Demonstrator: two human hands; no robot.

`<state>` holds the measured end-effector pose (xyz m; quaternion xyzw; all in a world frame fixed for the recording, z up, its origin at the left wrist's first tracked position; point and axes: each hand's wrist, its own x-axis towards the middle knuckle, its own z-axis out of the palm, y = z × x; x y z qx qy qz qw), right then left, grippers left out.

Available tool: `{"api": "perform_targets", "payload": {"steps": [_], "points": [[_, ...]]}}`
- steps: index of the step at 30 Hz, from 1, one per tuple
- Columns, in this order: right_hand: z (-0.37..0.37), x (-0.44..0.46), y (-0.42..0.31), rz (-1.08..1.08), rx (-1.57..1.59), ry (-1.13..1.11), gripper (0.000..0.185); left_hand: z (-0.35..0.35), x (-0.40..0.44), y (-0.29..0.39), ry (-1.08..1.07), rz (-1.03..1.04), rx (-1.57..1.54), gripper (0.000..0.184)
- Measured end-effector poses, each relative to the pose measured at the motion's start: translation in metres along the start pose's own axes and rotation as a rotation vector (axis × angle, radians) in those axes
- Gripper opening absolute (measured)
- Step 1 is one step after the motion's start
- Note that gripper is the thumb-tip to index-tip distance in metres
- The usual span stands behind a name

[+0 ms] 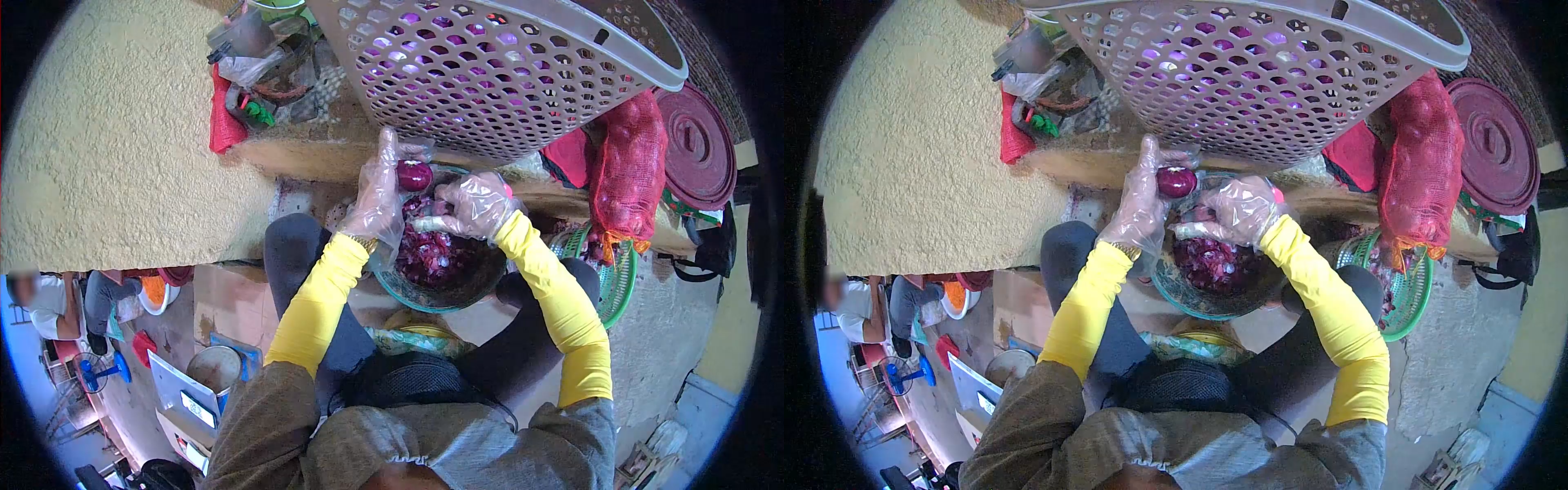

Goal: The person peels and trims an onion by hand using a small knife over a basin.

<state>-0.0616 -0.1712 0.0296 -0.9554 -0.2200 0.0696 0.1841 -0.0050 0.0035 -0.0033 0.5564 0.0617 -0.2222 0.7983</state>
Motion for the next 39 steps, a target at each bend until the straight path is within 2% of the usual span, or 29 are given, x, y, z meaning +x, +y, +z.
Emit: {"api": "perform_targets", "payload": {"steps": [1, 3, 5, 7, 9, 14, 19, 24, 30, 32, 34, 37, 39], "points": [[0.002, 0.0, 0.0, -0.001, -0.001, 0.0, 0.057, 0.0, 0.0, 0.0, -0.026, -0.05, -0.038, 0.063], [0.009, 0.001, 0.001, 0.102, 0.003, 0.219, 0.055, 0.0, -0.002, 0.004, -0.051, -0.1, -0.075, 0.063], [0.015, 0.003, 0.01, 0.087, 0.037, 0.278, 0.054, 0.005, -0.007, 0.009, -0.118, -0.197, -0.095, 0.061], [0.017, 0.005, 0.014, 0.054, 0.083, 0.509, 0.055, 0.004, -0.005, 0.006, -0.165, -0.209, -0.188, 0.057], [0.014, 0.003, 0.014, 0.101, 0.057, 0.472, 0.056, 0.003, -0.003, 0.001, -0.257, -0.236, -0.373, 0.05], [0.01, 0.003, 0.013, 0.206, 0.104, 0.445, 0.06, 0.003, -0.004, 0.003, -0.237, -0.251, -0.332, 0.049], [0.013, 0.004, 0.014, 0.197, 0.155, 0.439, 0.06, 0.002, -0.003, 0.007, -0.23, -0.292, -0.257, 0.047], [0.011, 0.003, 0.016, 0.223, 0.115, 0.406, 0.058, 0.001, -0.001, 0.004, -0.221, -0.351, -0.425, 0.046], [0.01, 0.004, 0.014, 0.192, 0.133, 0.497, 0.055, 0.011, -0.01, 0.014, -0.199, -0.363, -0.543, 0.046], [0.013, 0.006, 0.017, 0.288, 0.022, 0.477, 0.055, 0.009, -0.011, 0.013, -0.226, -0.329, -0.581, 0.046], [0.01, 0.005, 0.015, 0.278, 0.044, 0.469, 0.056, 0.005, -0.006, 0.007, -0.253, -0.296, -0.619, 0.047], [0.005, 0.004, 0.009, 0.251, 0.104, 0.461, 0.056, -0.004, 0.009, -0.01, -0.174, -0.21, -0.571, 0.042], [0.004, 0.005, 0.006, 0.229, 0.141, 0.46, 0.057, -0.008, 0.012, -0.013, -0.168, -0.208, -0.52, 0.033]]}}
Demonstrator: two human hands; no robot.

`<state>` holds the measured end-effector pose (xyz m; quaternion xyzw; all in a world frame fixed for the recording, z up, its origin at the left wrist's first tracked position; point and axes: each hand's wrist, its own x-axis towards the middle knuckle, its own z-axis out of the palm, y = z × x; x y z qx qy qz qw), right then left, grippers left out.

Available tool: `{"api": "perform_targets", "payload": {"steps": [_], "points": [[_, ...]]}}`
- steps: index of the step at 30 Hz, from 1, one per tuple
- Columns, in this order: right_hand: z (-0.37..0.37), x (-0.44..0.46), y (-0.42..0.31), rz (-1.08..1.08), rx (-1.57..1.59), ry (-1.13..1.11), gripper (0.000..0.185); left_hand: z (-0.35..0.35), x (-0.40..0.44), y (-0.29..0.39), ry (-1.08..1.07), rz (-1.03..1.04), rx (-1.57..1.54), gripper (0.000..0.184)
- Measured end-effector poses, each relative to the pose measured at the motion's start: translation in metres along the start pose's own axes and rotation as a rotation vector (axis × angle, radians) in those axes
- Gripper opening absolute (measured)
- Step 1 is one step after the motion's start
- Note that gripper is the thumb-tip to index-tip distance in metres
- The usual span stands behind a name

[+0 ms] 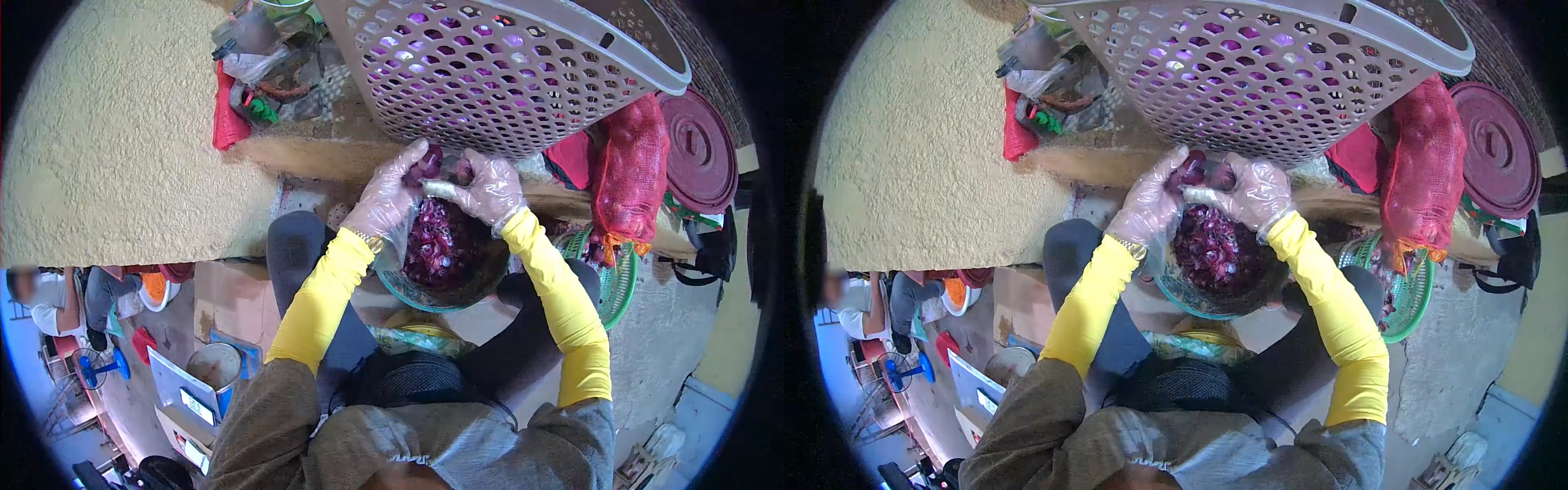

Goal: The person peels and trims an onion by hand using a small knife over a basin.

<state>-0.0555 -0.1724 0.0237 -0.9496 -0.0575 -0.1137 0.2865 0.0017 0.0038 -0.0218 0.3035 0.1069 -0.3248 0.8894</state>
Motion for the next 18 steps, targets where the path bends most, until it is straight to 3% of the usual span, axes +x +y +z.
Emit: {"api": "perform_targets", "payload": {"steps": [2, 7, 12, 16, 18], "points": [[0.0, -0.001, -0.001, -0.088, 0.081, 0.038, 0.057, 0.001, -0.002, -0.001, -0.002, -0.043, -0.012, 0.029], [0.005, -0.001, 0.005, -0.078, 0.076, -0.024, 0.065, -0.002, -0.001, -0.004, -0.043, -0.113, -0.011, 0.026], [0.008, -0.001, 0.01, -0.036, -0.052, -0.09, 0.07, 0.004, -0.01, -0.002, -0.016, -0.046, 0.086, 0.028], [-0.002, -0.001, 0.003, -0.193, -0.068, -0.069, 0.072, -0.005, -0.002, 0.002, -0.087, -0.067, 0.088, 0.031], [-0.004, -0.001, 0.0, -0.215, -0.047, -0.086, 0.072, -0.004, -0.001, 0.003, -0.081, 0.043, 0.142, 0.037]]}}
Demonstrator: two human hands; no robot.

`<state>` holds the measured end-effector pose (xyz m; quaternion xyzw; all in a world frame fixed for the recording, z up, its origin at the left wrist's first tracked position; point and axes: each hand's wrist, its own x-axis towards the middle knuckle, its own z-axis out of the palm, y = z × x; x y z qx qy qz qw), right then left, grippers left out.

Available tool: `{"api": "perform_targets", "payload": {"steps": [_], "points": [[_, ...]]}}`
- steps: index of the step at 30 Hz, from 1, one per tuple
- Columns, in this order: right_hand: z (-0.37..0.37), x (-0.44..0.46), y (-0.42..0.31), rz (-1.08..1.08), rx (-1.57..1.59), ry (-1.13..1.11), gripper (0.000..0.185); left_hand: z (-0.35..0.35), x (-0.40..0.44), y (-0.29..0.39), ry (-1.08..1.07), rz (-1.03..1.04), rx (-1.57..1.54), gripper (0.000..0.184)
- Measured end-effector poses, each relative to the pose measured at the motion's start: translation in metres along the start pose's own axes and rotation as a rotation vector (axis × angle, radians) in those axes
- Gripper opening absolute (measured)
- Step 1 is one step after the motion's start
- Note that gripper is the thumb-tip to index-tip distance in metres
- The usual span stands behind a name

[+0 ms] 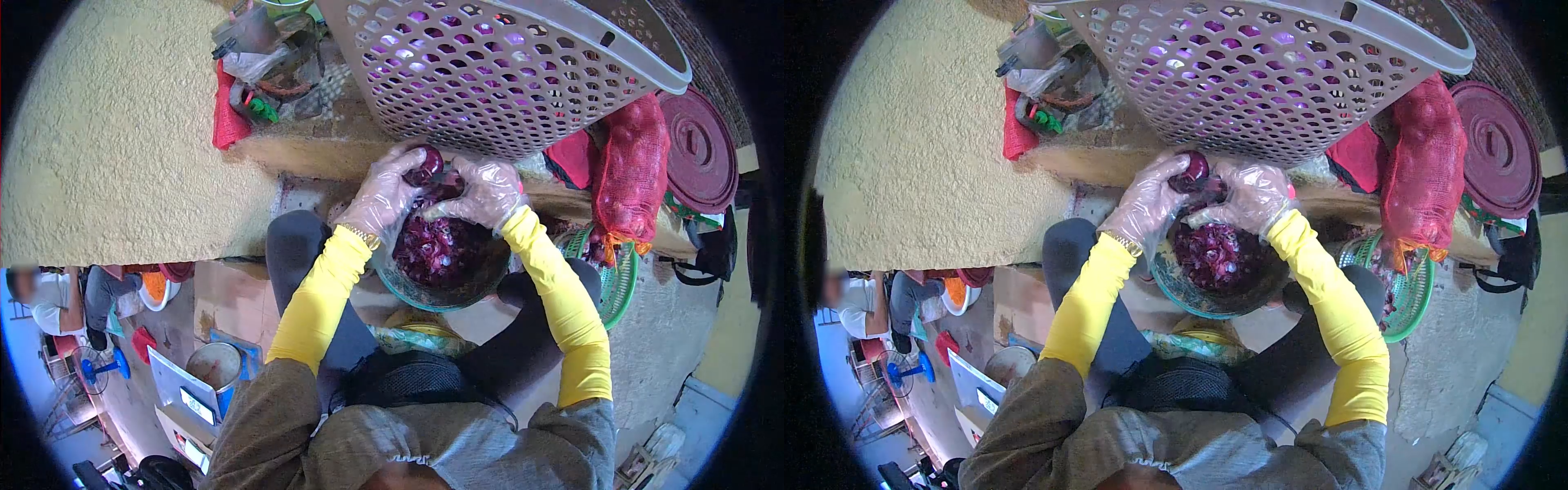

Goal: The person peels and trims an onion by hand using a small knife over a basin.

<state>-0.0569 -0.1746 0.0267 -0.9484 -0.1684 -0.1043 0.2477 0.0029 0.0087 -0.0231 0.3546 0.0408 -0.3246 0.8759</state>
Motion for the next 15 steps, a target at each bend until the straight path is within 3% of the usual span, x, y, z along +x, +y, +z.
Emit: {"api": "perform_targets", "payload": {"steps": [3, 5, 6, 8, 10, 12, 15], "points": [[0.0, -0.001, 0.003, 0.102, 0.139, 0.01, 0.069, 0.005, -0.004, 0.005, 0.002, 0.038, 0.105, 0.041], [-0.005, 0.002, 0.004, 0.339, 0.243, -0.113, 0.064, 0.012, -0.009, 0.009, 0.017, 0.03, 0.132, 0.039], [-0.003, 0.002, 0.005, 0.338, 0.243, -0.113, 0.064, 0.014, -0.011, 0.011, 0.034, 0.023, 0.161, 0.036], [0.011, -0.001, 0.01, 0.431, 0.341, 0.024, 0.065, 0.002, -0.004, 0.009, 0.005, -0.002, 0.071, 0.033], [0.032, -0.002, 0.024, 0.436, 0.4, 0.1, 0.061, 0.0, -0.003, 0.009, -0.024, -0.029, -0.021, 0.031], [0.039, -0.002, 0.028, 0.453, 0.667, 0.136, 0.055, 0.004, -0.005, 0.01, -0.006, -0.003, 0.004, 0.027], [0.049, -0.004, 0.038, 0.379, 0.581, 0.119, 0.048, 0.007, -0.009, 0.011, -0.037, -0.01, 0.046, 0.028]]}}
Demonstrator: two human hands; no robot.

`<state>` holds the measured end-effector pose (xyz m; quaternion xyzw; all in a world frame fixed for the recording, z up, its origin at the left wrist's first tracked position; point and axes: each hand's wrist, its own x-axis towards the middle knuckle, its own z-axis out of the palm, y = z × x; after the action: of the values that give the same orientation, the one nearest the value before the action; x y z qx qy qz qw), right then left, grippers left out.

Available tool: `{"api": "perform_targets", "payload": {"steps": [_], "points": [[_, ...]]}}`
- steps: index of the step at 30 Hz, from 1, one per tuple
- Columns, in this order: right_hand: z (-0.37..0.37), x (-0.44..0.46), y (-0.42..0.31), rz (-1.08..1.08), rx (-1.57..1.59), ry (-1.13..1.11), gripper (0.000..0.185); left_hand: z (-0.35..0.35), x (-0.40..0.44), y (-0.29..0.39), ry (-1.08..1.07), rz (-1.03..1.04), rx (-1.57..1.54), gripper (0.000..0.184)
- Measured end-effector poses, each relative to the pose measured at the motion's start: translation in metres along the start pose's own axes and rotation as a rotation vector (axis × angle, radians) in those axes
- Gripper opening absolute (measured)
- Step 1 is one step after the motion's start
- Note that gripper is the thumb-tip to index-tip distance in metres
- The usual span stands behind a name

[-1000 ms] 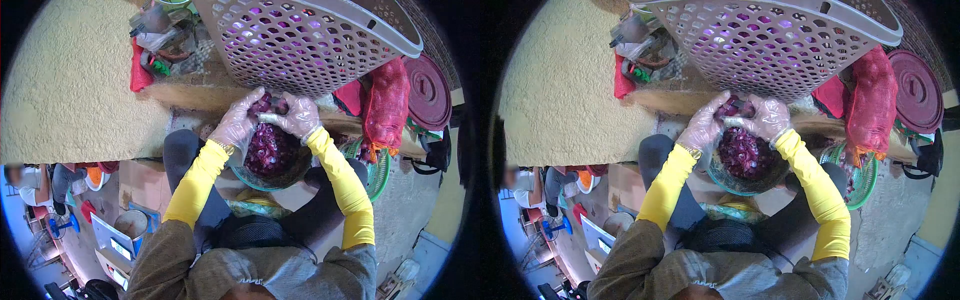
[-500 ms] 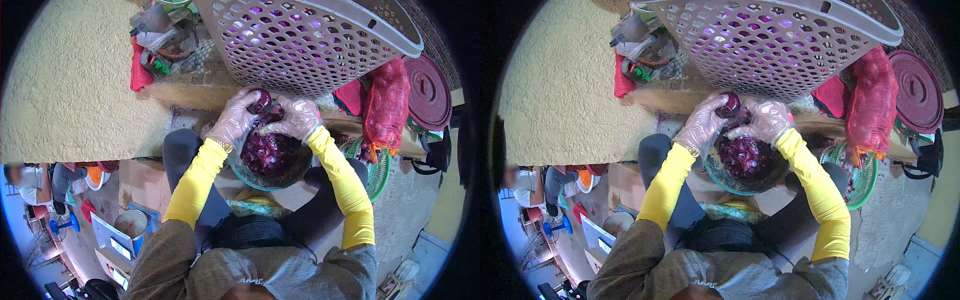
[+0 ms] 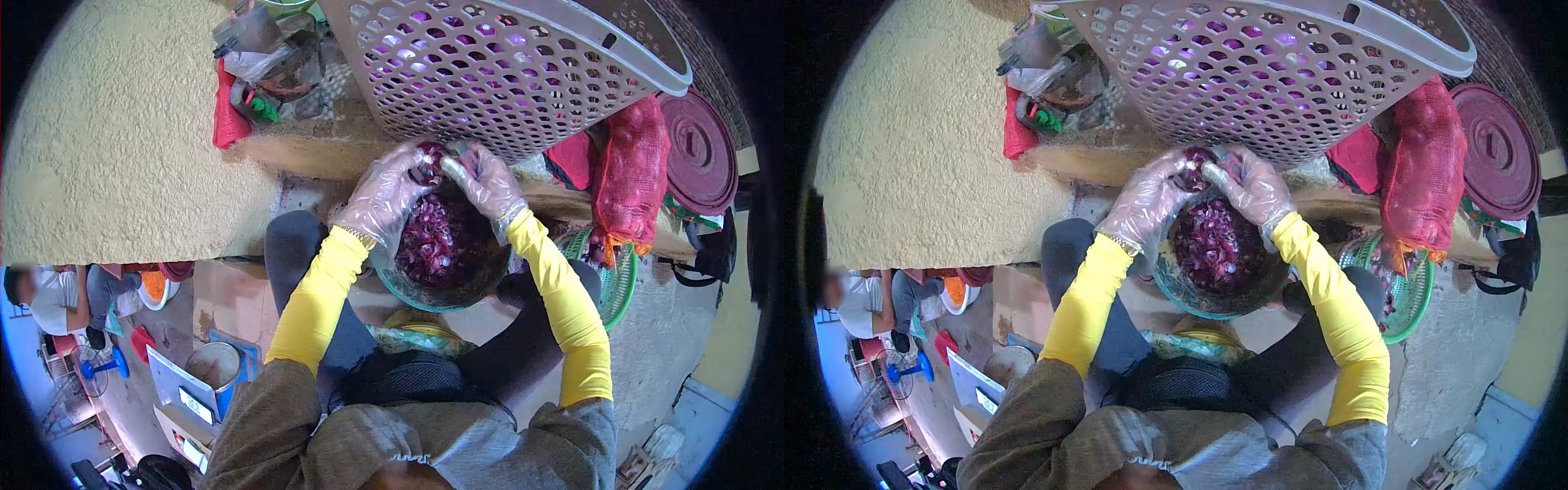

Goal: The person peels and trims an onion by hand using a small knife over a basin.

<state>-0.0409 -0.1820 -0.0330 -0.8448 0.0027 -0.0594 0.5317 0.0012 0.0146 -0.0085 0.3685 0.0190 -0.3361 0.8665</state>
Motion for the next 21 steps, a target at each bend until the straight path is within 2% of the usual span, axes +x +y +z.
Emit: {"api": "perform_targets", "payload": {"steps": [4, 10, 12, 13, 15, 19, 21], "points": [[-0.003, 0.002, -0.002, 0.065, 0.054, -0.043, 0.042, 0.008, -0.005, 0.006, -0.043, 0.0, 0.02, 0.028], [-0.005, 0.002, -0.007, 0.106, 0.096, -0.08, 0.037, -0.005, 0.001, -0.004, 0.023, -0.018, 0.001, 0.03], [0.0, 0.007, 0.02, 0.06, 0.104, -0.128, 0.037, 0.001, -0.002, -0.001, 0.132, -0.017, 0.116, 0.029], [-0.001, 0.005, 0.003, 0.06, 0.103, -0.128, 0.037, 0.007, -0.005, 0.001, 0.132, -0.016, 0.116, 0.029], [-0.002, -0.003, -0.028, -0.091, 0.238, -0.105, 0.04, 0.016, -0.011, 0.006, 0.158, -0.011, 0.214, 0.028], [-0.01, 0.002, -0.019, 0.117, 0.032, -0.194, 0.046, 0.004, -0.001, -0.003, 0.151, -0.012, 0.115, 0.029], [-0.013, 0.0, -0.026, 0.089, -0.031, -0.125, 0.047, -0.004, 0.004, -0.004, 0.08, -0.01, -0.05, 0.029]]}}
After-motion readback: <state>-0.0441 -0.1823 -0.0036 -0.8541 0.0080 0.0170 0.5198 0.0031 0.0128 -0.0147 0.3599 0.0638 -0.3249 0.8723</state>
